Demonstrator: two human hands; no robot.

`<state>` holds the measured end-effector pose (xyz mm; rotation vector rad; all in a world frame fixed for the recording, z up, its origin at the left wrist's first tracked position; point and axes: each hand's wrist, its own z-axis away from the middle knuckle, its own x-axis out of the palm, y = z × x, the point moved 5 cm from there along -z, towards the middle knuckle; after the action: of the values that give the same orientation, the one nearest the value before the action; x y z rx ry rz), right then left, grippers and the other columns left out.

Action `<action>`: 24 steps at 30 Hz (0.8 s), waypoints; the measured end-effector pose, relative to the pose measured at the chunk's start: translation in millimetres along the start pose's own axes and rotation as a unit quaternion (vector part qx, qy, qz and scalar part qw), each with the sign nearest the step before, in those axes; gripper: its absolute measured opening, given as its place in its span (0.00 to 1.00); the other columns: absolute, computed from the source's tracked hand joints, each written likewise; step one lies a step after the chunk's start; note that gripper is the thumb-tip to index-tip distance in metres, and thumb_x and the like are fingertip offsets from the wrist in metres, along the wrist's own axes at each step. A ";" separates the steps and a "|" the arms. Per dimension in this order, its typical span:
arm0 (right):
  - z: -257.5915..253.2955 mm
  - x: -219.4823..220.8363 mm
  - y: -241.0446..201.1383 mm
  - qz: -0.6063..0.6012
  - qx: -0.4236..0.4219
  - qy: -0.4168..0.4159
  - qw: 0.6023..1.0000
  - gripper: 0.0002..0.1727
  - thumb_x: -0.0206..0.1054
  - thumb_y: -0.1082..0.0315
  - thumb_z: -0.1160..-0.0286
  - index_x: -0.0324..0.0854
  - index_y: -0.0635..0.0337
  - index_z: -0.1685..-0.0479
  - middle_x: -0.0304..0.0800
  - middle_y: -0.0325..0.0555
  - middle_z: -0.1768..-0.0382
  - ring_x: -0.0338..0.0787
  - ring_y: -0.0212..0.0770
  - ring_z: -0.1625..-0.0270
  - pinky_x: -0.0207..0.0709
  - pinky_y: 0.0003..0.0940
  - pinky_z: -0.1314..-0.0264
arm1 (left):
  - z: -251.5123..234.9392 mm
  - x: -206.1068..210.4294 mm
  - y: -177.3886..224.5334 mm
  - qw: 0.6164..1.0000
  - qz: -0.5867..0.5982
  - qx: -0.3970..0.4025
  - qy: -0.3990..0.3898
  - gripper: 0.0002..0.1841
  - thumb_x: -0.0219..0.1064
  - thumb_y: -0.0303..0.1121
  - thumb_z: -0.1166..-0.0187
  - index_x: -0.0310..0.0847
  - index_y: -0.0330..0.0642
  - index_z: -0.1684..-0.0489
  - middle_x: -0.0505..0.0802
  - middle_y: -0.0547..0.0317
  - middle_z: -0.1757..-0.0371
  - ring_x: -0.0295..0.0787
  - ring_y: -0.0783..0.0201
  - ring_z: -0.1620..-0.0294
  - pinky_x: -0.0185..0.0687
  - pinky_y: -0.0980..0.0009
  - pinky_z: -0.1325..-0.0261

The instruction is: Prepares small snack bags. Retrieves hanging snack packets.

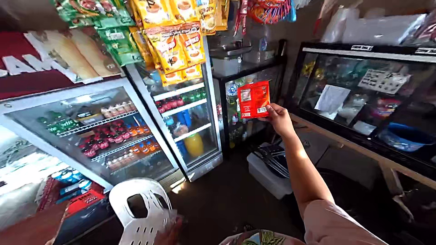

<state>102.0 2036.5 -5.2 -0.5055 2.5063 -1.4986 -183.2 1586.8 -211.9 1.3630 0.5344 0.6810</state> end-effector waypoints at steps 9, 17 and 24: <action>44.1 155.2 -70.5 -0.134 -0.067 -0.275 0.950 0.14 0.55 0.68 0.11 0.89 0.55 0.52 0.97 0.38 0.60 0.97 0.35 0.61 0.95 0.40 0.53 | -31.4 -4.2 221.1 0.962 -0.083 0.259 0.034 0.16 0.57 0.42 0.12 0.88 0.46 0.42 0.89 0.76 0.69 0.73 0.81 0.82 0.73 0.82 0.76; 61.9 262.8 -130.9 -0.152 -0.100 -0.397 0.900 0.13 0.54 0.72 0.09 0.83 0.67 0.43 0.95 0.48 0.54 0.98 0.41 0.57 0.96 0.41 0.52 | -48.5 27.3 345.2 0.954 -0.112 0.275 0.046 0.16 0.65 0.47 0.15 0.81 0.46 0.42 0.92 0.67 0.58 0.91 0.73 0.57 0.90 0.68 0.49; 13.1 232.8 -235.3 0.267 -0.492 -0.342 0.755 0.20 0.55 0.55 0.09 0.93 0.54 0.44 0.97 0.40 0.54 0.94 0.33 0.56 0.88 0.36 0.52 | -70.6 -11.9 397.7 0.927 -0.012 0.366 0.088 0.08 0.61 0.39 0.12 0.78 0.47 0.47 0.95 0.68 0.64 0.95 0.70 0.64 0.95 0.66 0.57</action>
<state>-63.2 1835.9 200.4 -0.3006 2.2677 0.2929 -292.6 1655.6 170.9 1.9936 1.0137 0.6070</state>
